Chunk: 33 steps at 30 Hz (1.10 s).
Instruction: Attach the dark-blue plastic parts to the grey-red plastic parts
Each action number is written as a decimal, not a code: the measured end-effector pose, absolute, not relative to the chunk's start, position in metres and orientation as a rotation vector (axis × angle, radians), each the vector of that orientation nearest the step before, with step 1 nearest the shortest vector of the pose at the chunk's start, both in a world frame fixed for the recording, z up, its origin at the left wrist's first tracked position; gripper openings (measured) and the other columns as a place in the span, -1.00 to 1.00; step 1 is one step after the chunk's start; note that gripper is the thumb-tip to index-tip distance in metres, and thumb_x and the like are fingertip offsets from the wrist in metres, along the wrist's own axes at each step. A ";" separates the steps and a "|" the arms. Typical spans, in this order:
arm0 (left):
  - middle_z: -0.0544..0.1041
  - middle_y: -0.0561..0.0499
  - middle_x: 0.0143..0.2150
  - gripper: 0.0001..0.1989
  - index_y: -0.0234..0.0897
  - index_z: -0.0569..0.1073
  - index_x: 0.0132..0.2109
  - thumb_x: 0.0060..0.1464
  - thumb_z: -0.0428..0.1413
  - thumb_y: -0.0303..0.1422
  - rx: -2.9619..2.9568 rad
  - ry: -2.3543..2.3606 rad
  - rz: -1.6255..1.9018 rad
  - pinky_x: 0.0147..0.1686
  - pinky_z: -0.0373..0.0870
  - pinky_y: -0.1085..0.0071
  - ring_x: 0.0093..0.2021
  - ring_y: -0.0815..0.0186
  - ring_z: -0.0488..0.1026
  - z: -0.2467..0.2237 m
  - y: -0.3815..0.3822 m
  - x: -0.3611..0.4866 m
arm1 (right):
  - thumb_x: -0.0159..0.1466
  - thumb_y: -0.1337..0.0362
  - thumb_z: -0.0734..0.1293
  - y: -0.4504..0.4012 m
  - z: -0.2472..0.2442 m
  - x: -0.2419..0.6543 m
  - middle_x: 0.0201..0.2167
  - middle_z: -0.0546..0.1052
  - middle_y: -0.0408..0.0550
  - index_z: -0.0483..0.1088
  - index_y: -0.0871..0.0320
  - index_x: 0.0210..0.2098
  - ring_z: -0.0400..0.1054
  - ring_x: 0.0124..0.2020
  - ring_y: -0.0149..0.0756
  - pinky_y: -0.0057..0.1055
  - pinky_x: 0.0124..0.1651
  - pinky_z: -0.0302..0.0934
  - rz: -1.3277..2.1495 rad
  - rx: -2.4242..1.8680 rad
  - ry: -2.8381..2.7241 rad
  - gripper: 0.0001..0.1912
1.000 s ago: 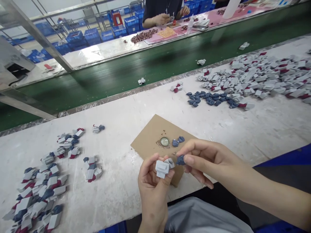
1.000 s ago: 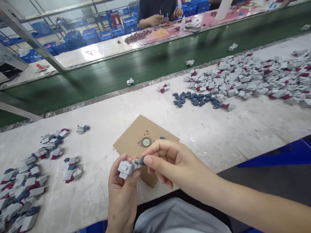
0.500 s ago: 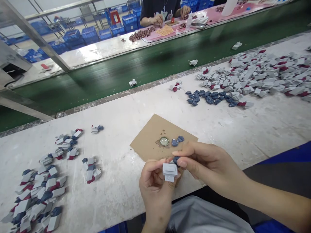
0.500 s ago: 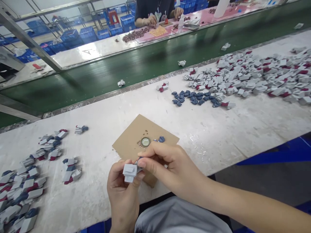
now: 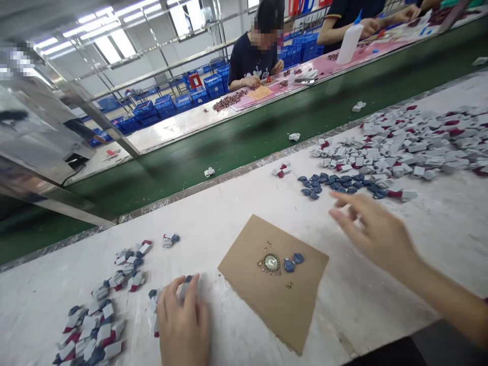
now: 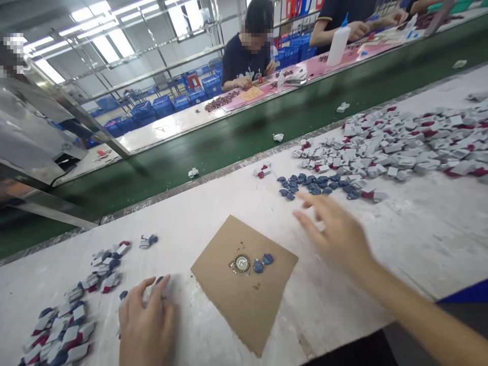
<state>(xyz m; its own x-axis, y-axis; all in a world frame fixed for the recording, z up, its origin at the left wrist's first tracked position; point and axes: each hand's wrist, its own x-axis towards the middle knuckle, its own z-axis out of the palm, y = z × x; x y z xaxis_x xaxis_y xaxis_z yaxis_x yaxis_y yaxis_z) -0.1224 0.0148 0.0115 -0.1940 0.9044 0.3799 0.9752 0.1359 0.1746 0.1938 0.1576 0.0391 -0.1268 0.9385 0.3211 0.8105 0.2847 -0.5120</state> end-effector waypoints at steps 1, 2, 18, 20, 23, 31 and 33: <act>0.33 -0.31 0.04 -0.57 -0.26 0.39 0.06 0.01 -0.05 -0.45 -1.908 -2.198 -0.471 0.02 0.15 -0.12 0.09 -0.15 0.23 0.008 0.013 -0.129 | 0.26 0.04 0.15 0.172 0.036 0.213 -0.21 0.43 0.15 0.26 0.10 0.06 0.34 -0.30 -0.09 -0.38 -0.56 0.15 0.024 -1.686 -2.008 -0.56; 0.26 -0.29 0.14 -0.49 -0.20 0.27 0.16 0.02 -0.09 -0.45 -1.962 -2.176 -0.413 0.07 0.06 -0.15 0.18 -0.16 0.13 0.008 0.013 -0.133 | 0.25 0.02 0.15 0.184 0.031 0.231 -0.17 0.41 0.23 0.30 0.15 0.03 0.32 -0.19 0.01 -0.36 -0.55 0.14 -0.135 -1.763 -2.081 -0.53; 0.30 -0.23 0.14 -0.58 -0.30 0.32 0.07 0.11 -0.01 -0.18 -1.951 -2.510 -0.379 0.03 0.17 -0.10 0.14 -0.02 0.21 0.027 0.344 -0.147 | 0.28 0.22 0.16 0.220 0.006 0.283 -0.19 0.42 0.10 0.36 0.13 -0.11 0.41 -0.38 -0.22 -0.35 -0.38 0.30 0.213 -1.520 -2.219 -0.75; 0.29 -0.14 0.14 -0.63 -0.29 0.32 0.04 0.12 0.01 -0.23 -1.941 -2.503 -0.456 0.05 0.18 -0.03 0.11 0.09 0.24 0.018 0.338 -0.156 | 0.28 0.25 0.16 0.210 0.010 0.289 -0.14 0.41 0.11 0.36 0.10 -0.08 0.43 -0.38 -0.25 -0.38 -0.37 0.32 0.285 -1.486 -2.240 -0.74; 0.31 -0.14 0.10 -0.65 -0.30 0.30 0.05 0.13 0.01 -0.29 -1.909 -2.513 -0.599 -0.01 0.25 0.05 0.04 0.14 0.30 0.021 0.322 -0.175 | 0.28 0.28 0.14 0.203 0.014 0.292 -0.12 0.41 0.12 0.42 0.12 -0.16 0.43 -0.28 -0.14 -0.31 -0.29 0.31 0.212 -1.518 -2.325 -0.75; 0.39 -0.01 -0.35 -0.76 -0.27 0.37 -0.24 -0.02 0.07 -0.22 -1.677 -2.557 -1.176 -0.27 0.32 0.31 -0.32 0.26 0.35 0.064 0.262 -0.184 | 0.27 0.16 0.18 0.204 0.015 0.285 -0.32 0.48 0.07 0.46 0.15 -0.29 0.39 -0.41 -0.23 -0.33 -0.37 0.25 0.271 -1.555 -2.432 -0.73; 0.35 0.05 -0.43 -0.77 -0.24 0.37 -0.27 -0.01 0.04 -0.18 -1.715 -2.622 -1.338 -0.49 0.29 0.41 -0.47 0.35 0.29 0.071 0.229 -0.175 | 0.24 0.11 0.21 0.199 0.010 0.288 -0.34 0.48 0.05 0.48 0.12 -0.28 0.38 -0.47 -0.29 -0.39 -0.45 0.24 0.356 -1.547 -2.401 -0.72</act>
